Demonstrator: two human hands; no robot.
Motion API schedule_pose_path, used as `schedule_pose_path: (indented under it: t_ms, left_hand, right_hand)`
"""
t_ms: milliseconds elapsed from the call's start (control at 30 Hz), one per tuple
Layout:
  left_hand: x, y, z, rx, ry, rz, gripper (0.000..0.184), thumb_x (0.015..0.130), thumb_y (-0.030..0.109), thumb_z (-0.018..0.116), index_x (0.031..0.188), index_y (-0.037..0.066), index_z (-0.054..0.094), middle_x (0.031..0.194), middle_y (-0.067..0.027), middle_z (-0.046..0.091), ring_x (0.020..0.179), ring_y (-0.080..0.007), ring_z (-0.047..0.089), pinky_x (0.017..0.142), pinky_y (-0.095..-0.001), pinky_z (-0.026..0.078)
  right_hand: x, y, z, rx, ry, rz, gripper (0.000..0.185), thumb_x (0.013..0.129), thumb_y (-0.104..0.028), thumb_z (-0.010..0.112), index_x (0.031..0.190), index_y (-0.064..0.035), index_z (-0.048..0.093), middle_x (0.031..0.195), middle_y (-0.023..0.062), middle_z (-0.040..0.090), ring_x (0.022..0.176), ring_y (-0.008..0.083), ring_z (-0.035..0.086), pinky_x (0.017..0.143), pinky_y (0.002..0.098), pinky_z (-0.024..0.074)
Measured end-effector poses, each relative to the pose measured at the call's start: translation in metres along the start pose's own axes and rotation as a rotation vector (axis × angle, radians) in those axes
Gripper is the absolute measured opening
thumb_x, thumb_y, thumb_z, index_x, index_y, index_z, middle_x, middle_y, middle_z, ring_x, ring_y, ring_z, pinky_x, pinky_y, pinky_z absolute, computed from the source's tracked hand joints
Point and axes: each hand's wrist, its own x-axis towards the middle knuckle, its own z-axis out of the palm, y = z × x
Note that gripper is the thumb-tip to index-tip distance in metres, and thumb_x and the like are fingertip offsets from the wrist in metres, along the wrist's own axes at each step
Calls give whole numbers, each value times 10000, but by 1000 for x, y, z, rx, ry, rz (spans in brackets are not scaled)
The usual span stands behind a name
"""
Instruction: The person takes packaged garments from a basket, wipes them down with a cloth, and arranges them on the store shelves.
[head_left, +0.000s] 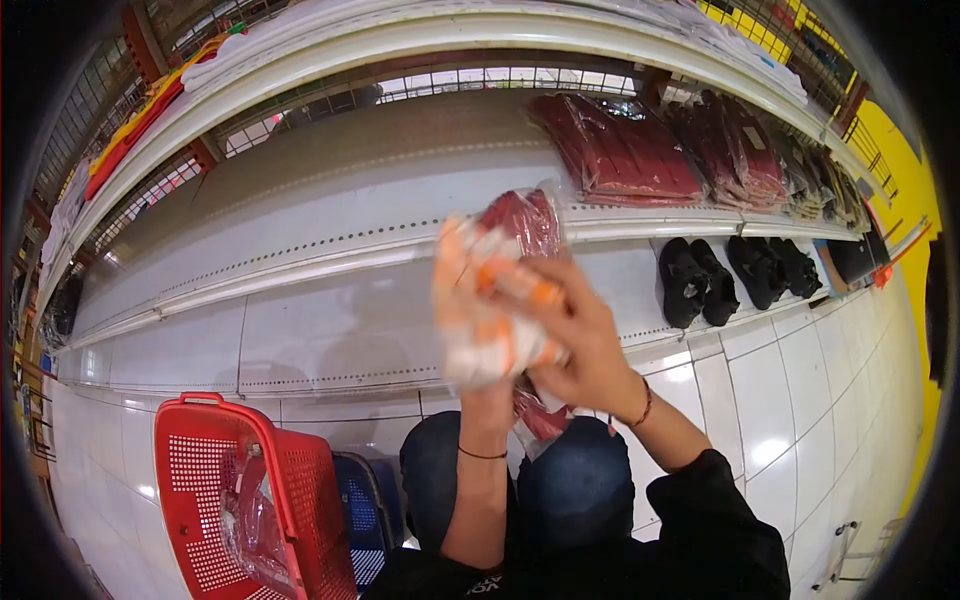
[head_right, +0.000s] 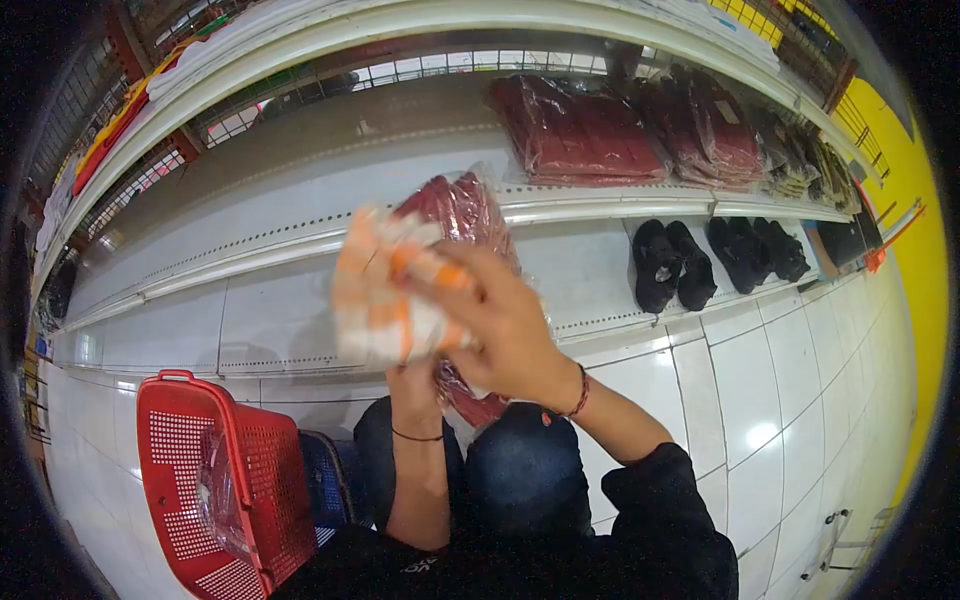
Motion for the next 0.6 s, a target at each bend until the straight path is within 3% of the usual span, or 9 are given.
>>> schedule_pose_path:
  t_ms: [67,133,267,367,467,500,533,567,600]
  left_hand:
    - [14,-7,2,-339,103,-3,511,761,-43,522,1252,20,397,1129,-68,508,982,-166,526,809,-296,447]
    - [-3,25,16,-366,124,-194,507,734,-33,542,1223,0,415,1084,-80,523,945,-159,536,778,-291,456]
    - [1,50,20,-417,208,-269,477,644,-66,525,1116,-14,490,1015,-82,553,899,-173,546,776,-286,452]
    - [7,43,10,-456,276,-272,398,635,-55,538,1031,-13,534,975,-73,559,870,-179,547,772,-303,448]
    - [4,25,1,-364,344,-224,344,650,-47,537,992,-13,552,973,-73,559,852,-183,548,753,-302,443]
    - [2,19,1,-359,307,-200,320,672,-15,545,991,-18,549,976,-77,559,852,-179,547,756,-312,440]
    - [1,15,1,-353,263,-174,300,693,17,552,991,-22,546,980,-82,558,853,-175,545,759,-323,438]
    - [-15,29,-8,-53,3,-230,277,728,124,579,963,-22,553,937,-91,570,846,-160,547,743,-337,443]
    - [-23,41,-4,-709,1,-247,308,748,196,578,974,-12,554,914,-104,582,859,-167,558,722,-336,450]
  right_hand:
    - [-3,8,1,-32,8,-17,573,586,38,555,1144,-94,569,1161,179,468,1034,362,507,839,356,441]
    - [-2,23,-1,-63,17,-40,575,584,35,559,1143,-98,572,1155,179,474,1037,363,506,839,352,442]
    - [-9,68,-13,70,192,350,439,625,6,552,1061,-19,588,1153,188,464,1049,337,495,891,345,399]
    - [-38,83,-27,-132,341,246,411,651,19,552,1061,25,558,1162,163,450,1039,289,497,869,317,404]
    - [-50,19,-32,-326,530,125,321,714,-23,578,1022,61,537,1133,136,452,993,231,516,854,312,422]
    - [-61,12,-29,-116,272,215,345,701,-88,647,1011,30,550,1054,128,526,915,224,551,815,335,453]
    - [-62,6,-28,148,148,-77,289,743,-212,627,945,-8,590,974,123,581,858,229,575,733,336,474]
    - [-63,4,-25,84,-207,-142,297,739,-282,624,928,-53,632,972,126,587,837,241,577,698,325,463]
    - [-54,-2,-18,-183,-165,-427,425,627,-283,649,1048,-225,659,1085,72,560,877,227,545,701,320,419]
